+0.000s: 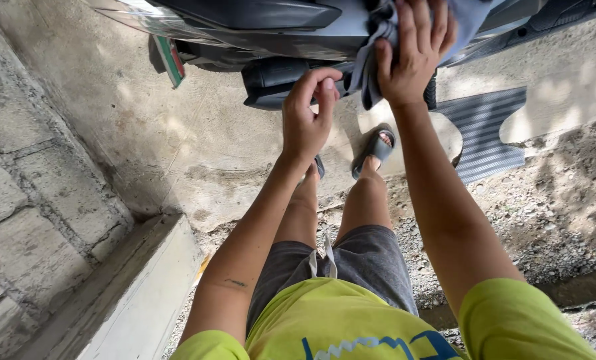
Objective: Wiping down and cleaning various surfaces of a motorcycle using a cloth.
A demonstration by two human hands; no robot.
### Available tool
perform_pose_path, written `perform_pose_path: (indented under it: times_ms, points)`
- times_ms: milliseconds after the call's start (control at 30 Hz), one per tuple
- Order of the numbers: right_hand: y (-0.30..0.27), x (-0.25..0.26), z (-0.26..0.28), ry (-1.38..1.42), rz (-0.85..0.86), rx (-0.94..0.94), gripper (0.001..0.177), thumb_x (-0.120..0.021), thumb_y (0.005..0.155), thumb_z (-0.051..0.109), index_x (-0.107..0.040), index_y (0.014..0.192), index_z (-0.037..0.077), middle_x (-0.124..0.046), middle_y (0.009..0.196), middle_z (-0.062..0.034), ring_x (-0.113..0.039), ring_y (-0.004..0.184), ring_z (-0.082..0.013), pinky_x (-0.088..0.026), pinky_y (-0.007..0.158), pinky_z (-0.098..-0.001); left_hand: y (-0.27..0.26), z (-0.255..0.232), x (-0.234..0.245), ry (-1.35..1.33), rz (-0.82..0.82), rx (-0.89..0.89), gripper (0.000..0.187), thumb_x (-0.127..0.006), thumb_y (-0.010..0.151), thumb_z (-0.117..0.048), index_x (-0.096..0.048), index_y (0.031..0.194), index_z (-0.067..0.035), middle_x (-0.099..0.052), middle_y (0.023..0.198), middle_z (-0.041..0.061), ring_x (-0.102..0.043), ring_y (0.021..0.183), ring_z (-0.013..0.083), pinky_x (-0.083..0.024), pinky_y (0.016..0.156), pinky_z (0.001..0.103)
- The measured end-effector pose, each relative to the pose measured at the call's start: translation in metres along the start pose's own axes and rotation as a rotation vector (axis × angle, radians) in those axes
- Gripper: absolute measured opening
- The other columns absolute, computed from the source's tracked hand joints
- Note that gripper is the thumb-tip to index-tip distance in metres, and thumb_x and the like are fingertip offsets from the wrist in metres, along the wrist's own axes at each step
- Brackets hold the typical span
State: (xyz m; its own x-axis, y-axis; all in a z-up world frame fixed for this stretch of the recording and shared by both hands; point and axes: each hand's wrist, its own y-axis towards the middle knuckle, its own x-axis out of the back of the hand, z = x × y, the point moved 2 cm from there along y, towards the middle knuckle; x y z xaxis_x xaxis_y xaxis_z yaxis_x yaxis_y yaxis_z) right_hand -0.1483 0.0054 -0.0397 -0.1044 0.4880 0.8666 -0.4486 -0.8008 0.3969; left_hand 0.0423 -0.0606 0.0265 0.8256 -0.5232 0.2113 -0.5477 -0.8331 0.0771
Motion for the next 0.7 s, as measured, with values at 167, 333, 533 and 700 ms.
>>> perform_pose_path:
  times_ms: [167,333,533,700]
  points:
    - [-0.015,-0.036,-0.009,0.033,-0.383,-0.298,0.053,-0.038,0.108,0.045,-0.052,0.15,0.015,-0.044,0.161,-0.0045,-0.029,0.156,-0.0268,-0.011,0.134,-0.0535,0.004,-0.006,-0.035,0.013,0.05,-0.005,0.013,-0.055,0.109,-0.011,-0.066,0.113,-0.007,-0.069,0.088,0.002,-0.069,0.079,0.0101,-0.056,0.069,0.026]
    - [-0.016,-0.057,-0.034,0.182,-0.649,-0.52,0.051,-0.033,0.114,0.043,-0.043,0.157,0.017,-0.035,0.166,0.0016,-0.024,0.159,-0.0216,-0.013,0.132,-0.0443,0.0,-0.009,-0.065,-0.015,0.133,0.056,0.012,-0.056,0.108,-0.01,-0.067,0.112,-0.007,-0.068,0.087,0.003,-0.068,0.078,0.0109,-0.056,0.068,0.026]
    - [-0.033,-0.066,-0.109,0.428,-0.764,-0.678,0.051,-0.039,0.117,0.043,-0.043,0.159,0.015,-0.03,0.168,-0.0024,-0.024,0.16,-0.0229,-0.017,0.131,-0.0386,0.016,-0.009,-0.103,0.024,0.174,0.042,0.012,-0.056,0.109,-0.009,-0.067,0.112,-0.005,-0.069,0.09,0.003,-0.069,0.08,0.0118,-0.057,0.069,0.026]
    - [-0.045,-0.067,-0.207,0.387,-0.668,-0.708,0.048,-0.042,0.116,0.042,-0.048,0.155,0.014,-0.033,0.167,-0.0065,-0.023,0.158,-0.0265,-0.019,0.133,-0.04,0.031,-0.02,-0.143,0.053,0.185,0.028,0.012,-0.056,0.109,-0.007,-0.066,0.113,-0.005,-0.07,0.095,0.005,-0.069,0.081,0.0127,-0.057,0.074,0.029]
